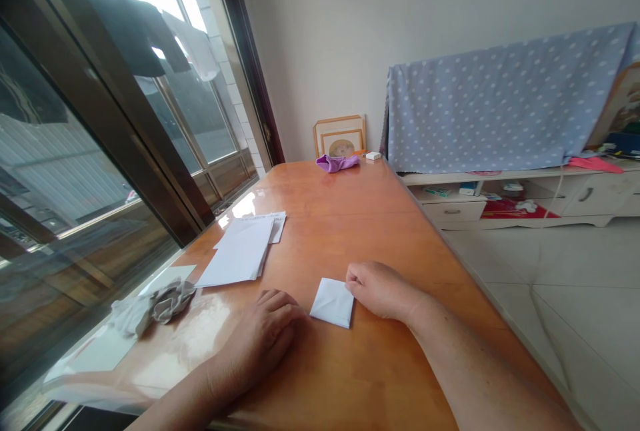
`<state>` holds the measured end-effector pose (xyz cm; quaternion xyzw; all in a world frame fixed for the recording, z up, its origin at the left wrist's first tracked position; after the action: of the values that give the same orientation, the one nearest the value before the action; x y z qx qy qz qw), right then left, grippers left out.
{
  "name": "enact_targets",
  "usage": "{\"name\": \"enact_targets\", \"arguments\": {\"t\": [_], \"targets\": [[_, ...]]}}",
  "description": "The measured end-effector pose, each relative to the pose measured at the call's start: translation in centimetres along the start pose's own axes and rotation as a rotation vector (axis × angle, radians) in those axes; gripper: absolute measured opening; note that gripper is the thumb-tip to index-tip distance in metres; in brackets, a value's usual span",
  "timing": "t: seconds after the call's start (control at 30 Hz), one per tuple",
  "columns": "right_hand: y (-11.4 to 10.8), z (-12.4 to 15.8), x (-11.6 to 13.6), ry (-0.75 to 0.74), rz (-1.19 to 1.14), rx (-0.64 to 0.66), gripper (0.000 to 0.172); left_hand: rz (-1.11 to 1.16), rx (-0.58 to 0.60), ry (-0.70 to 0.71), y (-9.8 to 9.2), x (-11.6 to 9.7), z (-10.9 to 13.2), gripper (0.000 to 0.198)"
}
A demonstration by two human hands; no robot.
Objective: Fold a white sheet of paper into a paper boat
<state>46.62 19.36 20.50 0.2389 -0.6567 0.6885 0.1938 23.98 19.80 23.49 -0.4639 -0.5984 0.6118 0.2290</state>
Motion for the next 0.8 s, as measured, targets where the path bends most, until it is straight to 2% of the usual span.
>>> {"name": "enact_targets", "arguments": {"t": [0.2,0.4,0.8], "targets": [[-0.2,0.1,0.3,0.005,0.004,0.003,0.017,-0.047,0.021,0.091,0.3,-0.4,-0.3,0.024],[-0.3,0.2,0.5,0.015,0.003,0.004,0.017,-0.036,0.040,0.059,0.2,-0.4,-0.8,0.018],[-0.1,0.1,0.5,0.017,0.023,-0.001,0.015,-0.008,0.068,0.156,1.8,-0.5,-4.5,0.021]]}}
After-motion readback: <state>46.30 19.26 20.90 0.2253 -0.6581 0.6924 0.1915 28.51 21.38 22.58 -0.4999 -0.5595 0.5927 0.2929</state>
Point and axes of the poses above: each hand's wrist, its own z-axis away from the middle knuckle, its own y-axis out of the palm, x = y × z, the point moved 6 cm from there along -z, towards the middle knuckle, and after that the axes turned 2 degrees about x, right-handed, at the moved point
